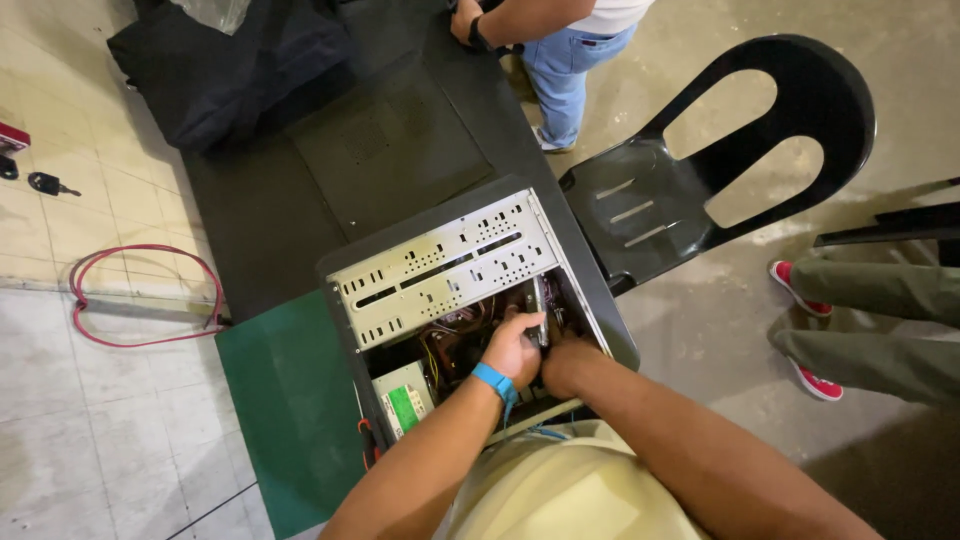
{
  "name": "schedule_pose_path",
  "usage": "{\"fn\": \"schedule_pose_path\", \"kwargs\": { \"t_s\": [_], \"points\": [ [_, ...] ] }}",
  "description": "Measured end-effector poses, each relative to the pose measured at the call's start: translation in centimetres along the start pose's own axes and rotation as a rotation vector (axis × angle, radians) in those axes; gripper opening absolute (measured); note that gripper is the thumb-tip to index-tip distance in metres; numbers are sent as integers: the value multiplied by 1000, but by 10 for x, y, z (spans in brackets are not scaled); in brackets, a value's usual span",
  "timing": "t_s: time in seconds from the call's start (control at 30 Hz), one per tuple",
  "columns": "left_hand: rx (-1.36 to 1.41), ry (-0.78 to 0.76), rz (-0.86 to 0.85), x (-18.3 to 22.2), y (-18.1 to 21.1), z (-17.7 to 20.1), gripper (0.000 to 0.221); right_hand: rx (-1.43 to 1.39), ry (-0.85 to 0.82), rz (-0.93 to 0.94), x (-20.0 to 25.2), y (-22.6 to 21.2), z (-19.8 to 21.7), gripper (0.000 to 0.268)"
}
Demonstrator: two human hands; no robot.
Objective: Connecting internal cables and securing components with a screwdriver inside a computer case.
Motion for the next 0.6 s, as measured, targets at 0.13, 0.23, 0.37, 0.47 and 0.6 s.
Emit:
{"fn": "schedule_pose_path", "kwargs": {
  "t_s": [0.13,0.23,0.37,0.47,0.6],
  "points": [
    [157,64,25,-12,3,-6,30,-53,-36,-32,39,-5,42,38],
    [193,80,78,5,21,-19,25,-135,-6,-48,50,-2,50,39],
    [188,61,63,5,16,-21,25,-178,-17,-93,57,-2,55,40],
    [169,63,70,-1,2,-10,27,-208,24,-75,26,4,20,38],
    [126,37,50,-28,-7,10,30,-119,27,-55,25,2,21,37]
  ]
}}
Point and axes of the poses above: each hand's wrist, its own x-axis away from the middle knuckle, its own z-axis out of the back of the hand, y = z × x, the point moved 3 cm from there along -x, towards the middle knuckle, and after that the axes turned 5 degrees about x, right-handed, at the moved point
